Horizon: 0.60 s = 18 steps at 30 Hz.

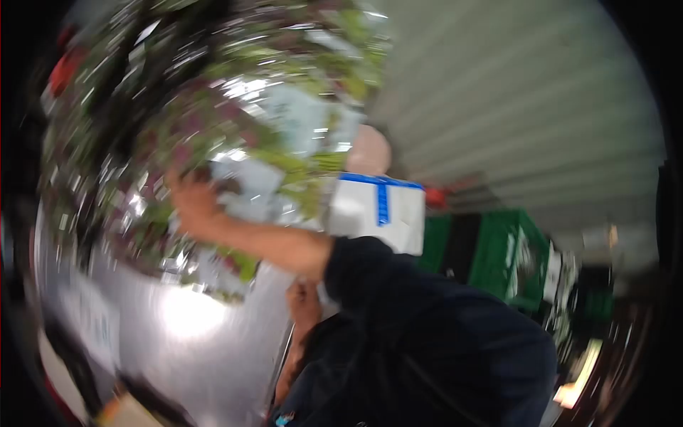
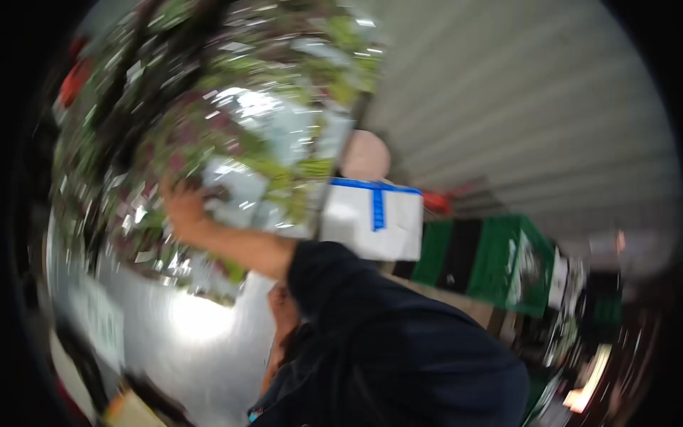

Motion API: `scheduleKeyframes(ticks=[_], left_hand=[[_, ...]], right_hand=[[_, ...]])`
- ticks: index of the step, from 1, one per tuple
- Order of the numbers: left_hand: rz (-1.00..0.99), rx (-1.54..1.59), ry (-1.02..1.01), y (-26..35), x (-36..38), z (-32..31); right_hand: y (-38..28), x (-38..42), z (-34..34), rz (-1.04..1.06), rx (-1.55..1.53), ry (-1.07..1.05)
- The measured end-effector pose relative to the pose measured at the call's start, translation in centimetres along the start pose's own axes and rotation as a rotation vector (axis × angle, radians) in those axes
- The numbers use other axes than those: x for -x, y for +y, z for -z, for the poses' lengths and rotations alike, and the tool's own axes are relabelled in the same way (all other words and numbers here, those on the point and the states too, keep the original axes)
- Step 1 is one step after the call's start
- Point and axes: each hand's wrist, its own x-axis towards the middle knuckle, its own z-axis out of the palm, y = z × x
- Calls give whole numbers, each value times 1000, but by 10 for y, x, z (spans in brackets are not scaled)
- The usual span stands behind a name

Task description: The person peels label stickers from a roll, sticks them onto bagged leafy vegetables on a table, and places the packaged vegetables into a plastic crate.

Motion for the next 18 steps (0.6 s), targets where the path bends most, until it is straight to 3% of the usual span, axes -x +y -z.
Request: scheduleKeyframes(ticks=[2,4,5,7,10,14,18], left_hand=[[-147,91,-80,-6,0,6],[-140,149,-251,0,1,-8],[-112,185,-314,5,3,-14],[-50,244,-417,17,6,-22],[53,276,-518,36,7,-27],[166,283,-667,41,14,-46],[54,-10,-771,43,20,-78]], right_hand=[[5,-9,13,31,-204,-179],[8,-33,-12,33,-203,-120],[7,-27,0,92,-105,88],[11,-6,25,163,-177,309],[36,10,63,193,-160,372],[133,87,142,165,-239,298],[256,232,224,-203,-677,272]])
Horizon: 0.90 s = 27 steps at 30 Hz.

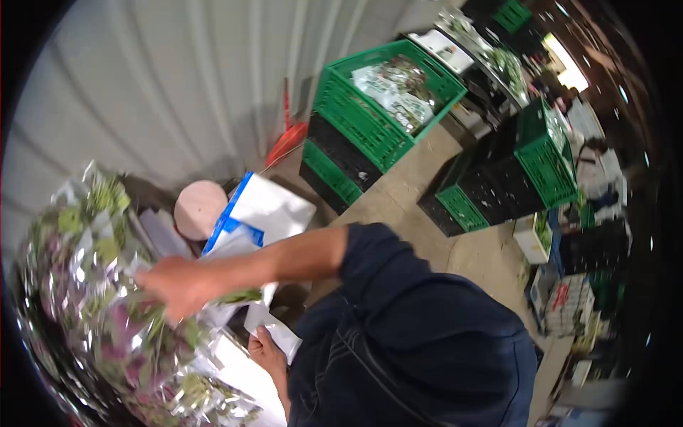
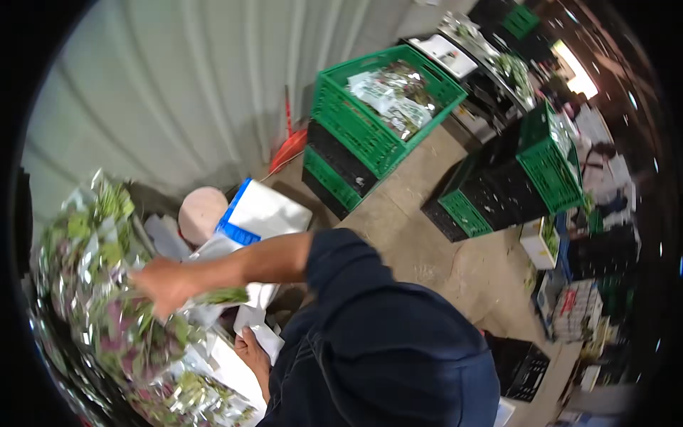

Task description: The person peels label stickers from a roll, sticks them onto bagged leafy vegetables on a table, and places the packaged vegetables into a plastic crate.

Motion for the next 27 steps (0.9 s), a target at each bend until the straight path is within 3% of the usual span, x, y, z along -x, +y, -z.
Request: scheduleKeyframes(ticks=[1,3,5,6,8,10,12,14,15,18,20,24,27], left_hand=[[1,-10,-54,4,-3,-12],[3,-30,-154,10,-12,-38],[-1,-71,-216,8,-27,-59],[6,-95,-252,7,-35,-70],[4,-142,-313,13,-52,-92],[-18,-228,-348,20,-68,-116],[-24,-287,-374,31,-81,-140],[3,-257,-334,45,-89,-166],[16,-233,-304,48,-93,-179],[40,-252,-301,50,-102,-201],[53,-274,-303,50,-111,-213],[153,-342,-383,48,-121,-233],[160,-325,-372,46,-126,-245]], right_hand=[[33,25,28,-23,-15,226],[72,88,107,-120,28,484],[98,158,187,-298,40,728],[102,190,226,-498,103,802],[153,252,286,-589,159,1141],[172,306,343,-769,173,1339],[184,348,391,-945,395,1441],[205,380,429,-1198,537,1483],[221,387,447,-1200,535,1480],[296,420,467,-1475,849,1495],[340,411,463,-1528,752,1362],[388,367,421,-1269,696,864],[411,384,387,-1206,862,780]])
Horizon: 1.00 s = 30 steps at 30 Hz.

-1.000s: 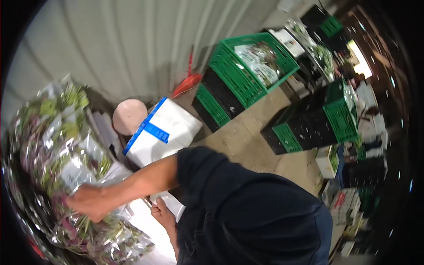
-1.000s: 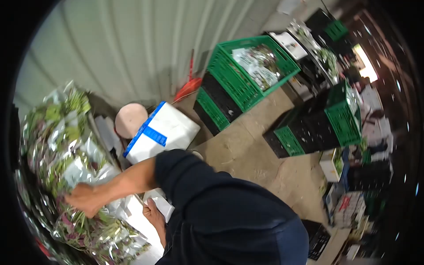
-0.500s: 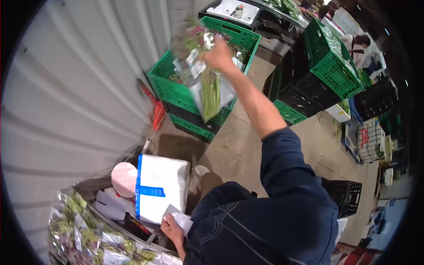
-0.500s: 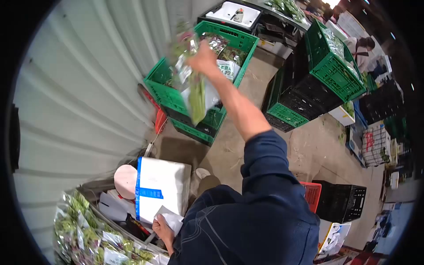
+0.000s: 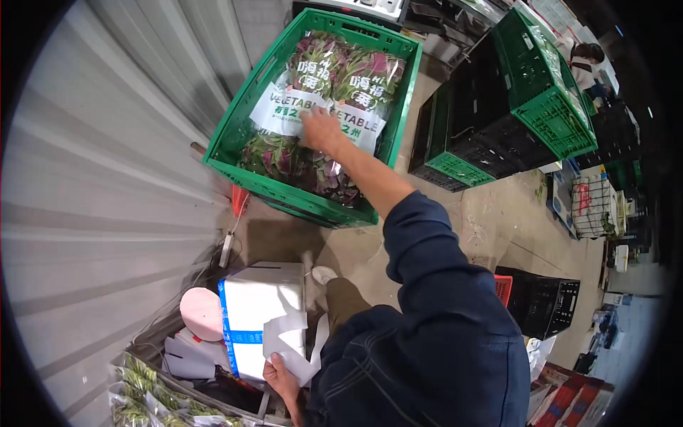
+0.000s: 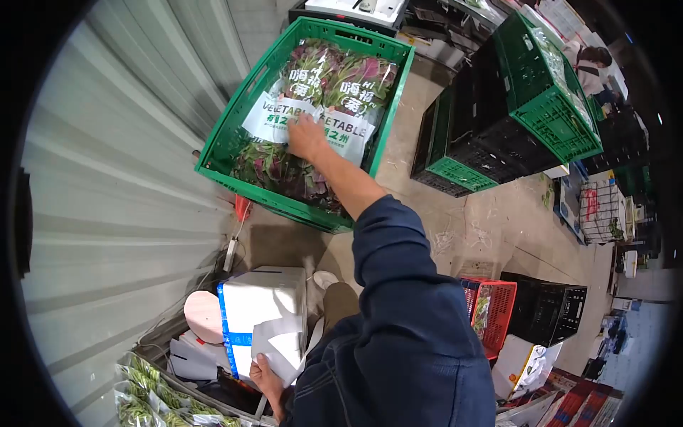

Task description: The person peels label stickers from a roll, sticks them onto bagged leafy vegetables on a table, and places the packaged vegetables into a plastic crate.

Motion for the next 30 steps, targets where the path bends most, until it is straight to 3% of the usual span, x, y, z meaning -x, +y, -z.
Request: scheduleKeyframes(ticks=[4,6,7,8,9,10,11,13,15,17,20,22,27,30], left_hand=[[24,-84,34,2,-6,1],[-23,-423,58,14,-9,2],[-10,-422,96,12,-8,5],[39,-414,87,14,-8,15],[83,-576,161,33,-3,20],[-53,-402,286,25,-3,28],[6,-447,378,54,4,25],[5,-212,502,51,14,54],[56,273,566,57,24,76],[33,423,638,69,34,96],[-43,602,707,73,47,145],[-88,661,757,68,66,177],[-379,1076,768,37,112,201],[-256,1124,837,-21,121,224]], right_hand=[[51,19,-35,-17,158,-63],[72,9,-40,-86,84,-184],[92,1,-64,30,100,-61],[81,-3,-48,72,203,-150],[54,-7,-36,214,160,-21],[27,-7,-20,272,-46,152],[-17,7,10,436,-268,371],[-140,71,97,405,-865,-7],[-211,135,96,827,-1194,-520],[-281,214,100,947,-1131,-893],[-357,307,77,1176,-1256,-1111],[-389,344,78,923,-1133,-1501],[-442,410,77,819,-1208,-1505],[-460,451,82,993,-1183,-1036]])
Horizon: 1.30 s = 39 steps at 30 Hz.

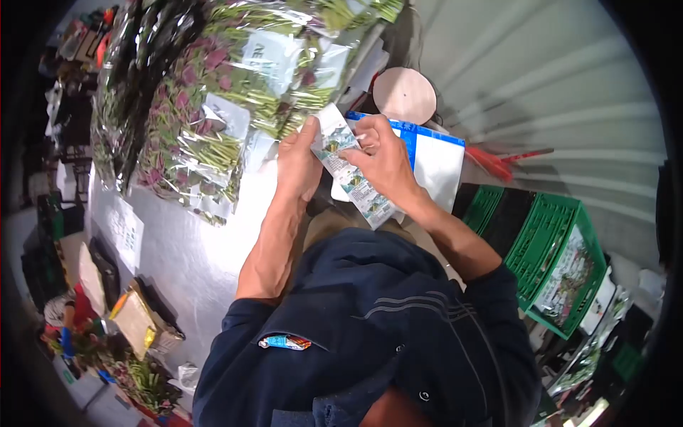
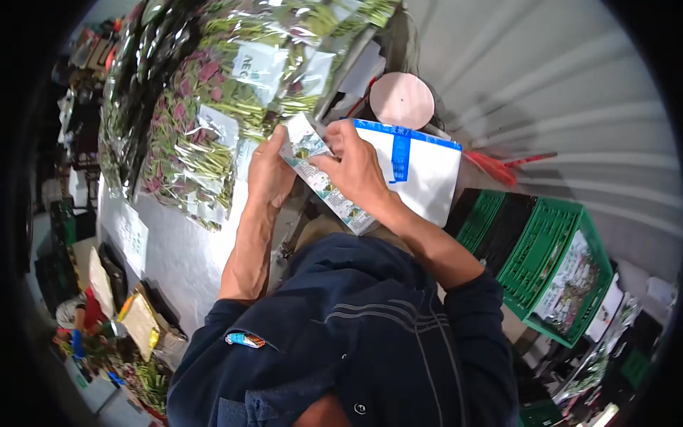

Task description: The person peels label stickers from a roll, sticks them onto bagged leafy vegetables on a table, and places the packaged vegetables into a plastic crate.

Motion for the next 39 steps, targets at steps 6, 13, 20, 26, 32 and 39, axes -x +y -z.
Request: scheduleKeyframes(ticks=[6,13,20,26,32,39], left_hand=[[160,-326,103,26,-7,44],[76,-134,214,35,-30,59],[21,68,296,34,-34,78],[16,302,600,6,-49,129],[-264,-318,643,-49,-37,168],[-243,-550,300,-39,19,153]], right_hand=[[-22,-34,-46,765,588,-20],[-27,-68,-74,823,700,-287],[-41,-87,-93,1044,779,-532],[-80,-83,-97,1038,500,-978],[-123,-140,-170,676,246,-1014],[-54,-196,-331,511,401,-1336]])
